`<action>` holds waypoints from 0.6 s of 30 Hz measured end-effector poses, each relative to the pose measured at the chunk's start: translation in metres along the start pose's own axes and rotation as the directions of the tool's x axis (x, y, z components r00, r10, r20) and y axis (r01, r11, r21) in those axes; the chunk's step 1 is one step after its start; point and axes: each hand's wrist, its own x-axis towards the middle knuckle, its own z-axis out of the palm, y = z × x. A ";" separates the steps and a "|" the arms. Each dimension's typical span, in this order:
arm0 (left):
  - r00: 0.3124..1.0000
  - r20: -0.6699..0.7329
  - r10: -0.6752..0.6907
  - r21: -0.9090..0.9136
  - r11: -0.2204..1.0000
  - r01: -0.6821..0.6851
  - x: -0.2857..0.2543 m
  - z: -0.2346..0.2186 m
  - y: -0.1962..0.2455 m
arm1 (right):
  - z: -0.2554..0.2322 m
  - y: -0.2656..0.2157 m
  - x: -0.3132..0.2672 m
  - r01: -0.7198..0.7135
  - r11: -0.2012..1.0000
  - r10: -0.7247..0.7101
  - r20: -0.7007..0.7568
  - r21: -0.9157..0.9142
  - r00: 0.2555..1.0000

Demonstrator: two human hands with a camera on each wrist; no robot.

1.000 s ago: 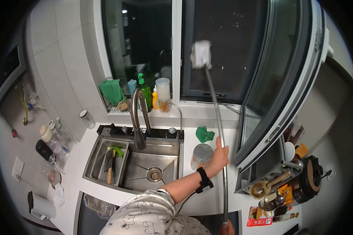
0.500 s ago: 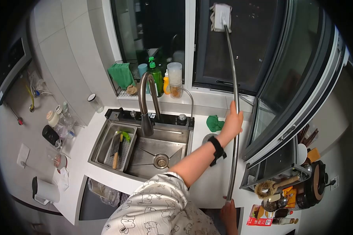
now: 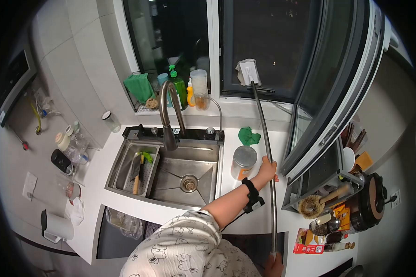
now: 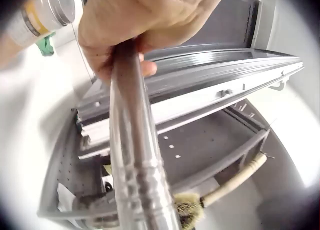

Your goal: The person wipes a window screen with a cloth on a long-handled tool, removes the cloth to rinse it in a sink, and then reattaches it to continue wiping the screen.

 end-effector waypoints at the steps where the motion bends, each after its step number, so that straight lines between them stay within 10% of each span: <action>1: 1.000 0.003 0.009 -0.001 1.000 -0.009 -0.005 0.000 0.005 | 0.009 0.017 -0.002 0.129 0.991 -0.133 -0.101 -0.043 0.986; 7: 0.905 0.277 0.322 -0.375 0.904 -0.207 -0.029 0.018 0.088 | 0.029 -0.001 0.034 0.473 0.880 -0.454 -0.355 -0.035 0.817; 14: 0.861 0.066 0.504 -0.164 0.857 -0.489 0.022 0.028 0.119 | 0.021 -0.054 0.075 0.323 0.937 -0.262 -0.345 0.134 0.901; 18: 0.923 -0.050 0.383 -0.053 0.921 -0.385 0.024 0.014 0.082 | 0.025 -0.035 0.065 0.183 0.983 -0.181 -0.238 -0.015 0.954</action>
